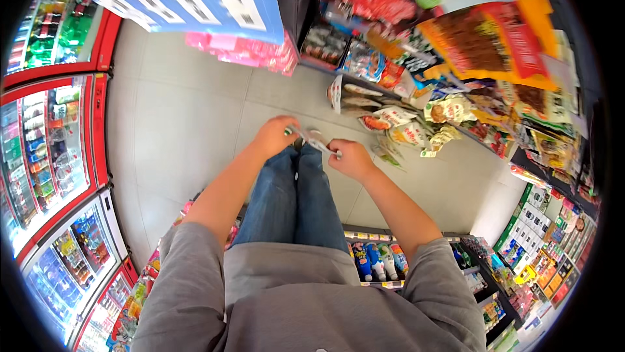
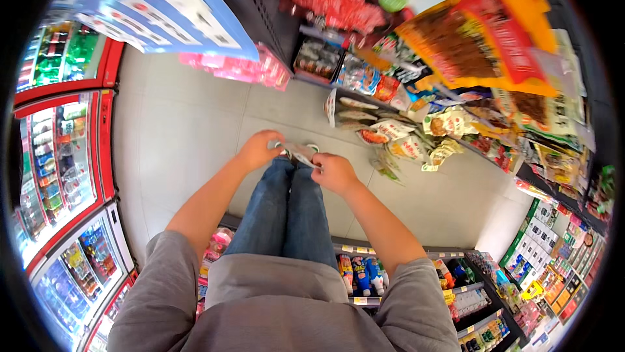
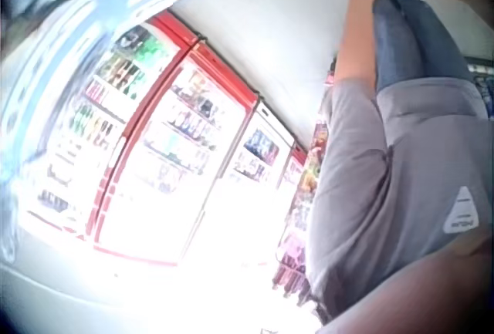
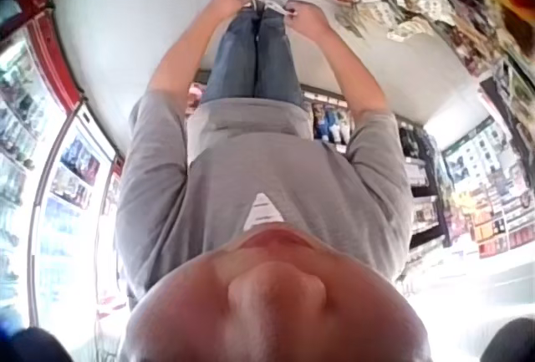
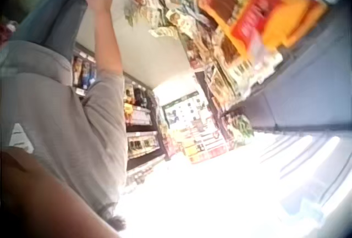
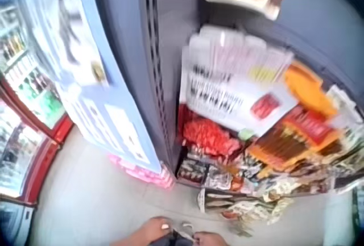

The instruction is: The person picks up a bag of snacks from a shelf, turns it over to view the back, and then places it back on the shelf.

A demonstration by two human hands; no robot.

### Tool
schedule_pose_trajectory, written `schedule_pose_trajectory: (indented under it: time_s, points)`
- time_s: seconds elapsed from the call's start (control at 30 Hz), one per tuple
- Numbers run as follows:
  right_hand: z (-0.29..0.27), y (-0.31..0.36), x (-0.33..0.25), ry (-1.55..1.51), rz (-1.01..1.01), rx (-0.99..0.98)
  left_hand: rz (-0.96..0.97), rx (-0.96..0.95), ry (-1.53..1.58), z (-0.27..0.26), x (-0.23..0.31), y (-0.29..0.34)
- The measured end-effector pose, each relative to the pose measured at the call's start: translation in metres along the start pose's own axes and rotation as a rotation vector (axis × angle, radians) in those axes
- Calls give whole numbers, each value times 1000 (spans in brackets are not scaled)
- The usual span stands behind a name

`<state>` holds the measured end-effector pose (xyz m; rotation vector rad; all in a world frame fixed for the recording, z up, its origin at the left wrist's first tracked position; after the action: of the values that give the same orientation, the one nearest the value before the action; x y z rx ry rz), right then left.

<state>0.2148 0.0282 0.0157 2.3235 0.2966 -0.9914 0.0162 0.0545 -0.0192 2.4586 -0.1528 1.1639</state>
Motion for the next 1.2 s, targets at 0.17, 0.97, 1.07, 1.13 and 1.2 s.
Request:
schedule_pose_trajectory:
  time_s: [0.17, 0.97, 1.07, 1.13, 1.2]
  points:
    - [-73, 54, -79, 4, -108, 21, 47, -139, 31, -65, 100, 43]
    - [-292, 205, -276, -889, -653, 278, 600, 146, 611, -251, 399, 134]
    - [-289, 204, -267, -942, -632, 252, 619, 217, 723, -264, 415, 139]
    - [-281, 205, -272, -1045, -551, 167, 640, 246, 808, -272, 422, 137]
    - [-270, 199, -263, -1034, -545, 125, 598, 315, 943, -279, 430, 136]
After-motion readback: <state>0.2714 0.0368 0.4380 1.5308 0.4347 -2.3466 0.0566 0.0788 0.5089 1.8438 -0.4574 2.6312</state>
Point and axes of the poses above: each hand's wrist, its own y-axis away from the middle knuckle, its own z-axis out of the palm, x = y × z, the point moved 6 cm from there along -y, towards the middle knuckle, and after that the axes turned 4 degrees about -y, right-handed, at the moved point
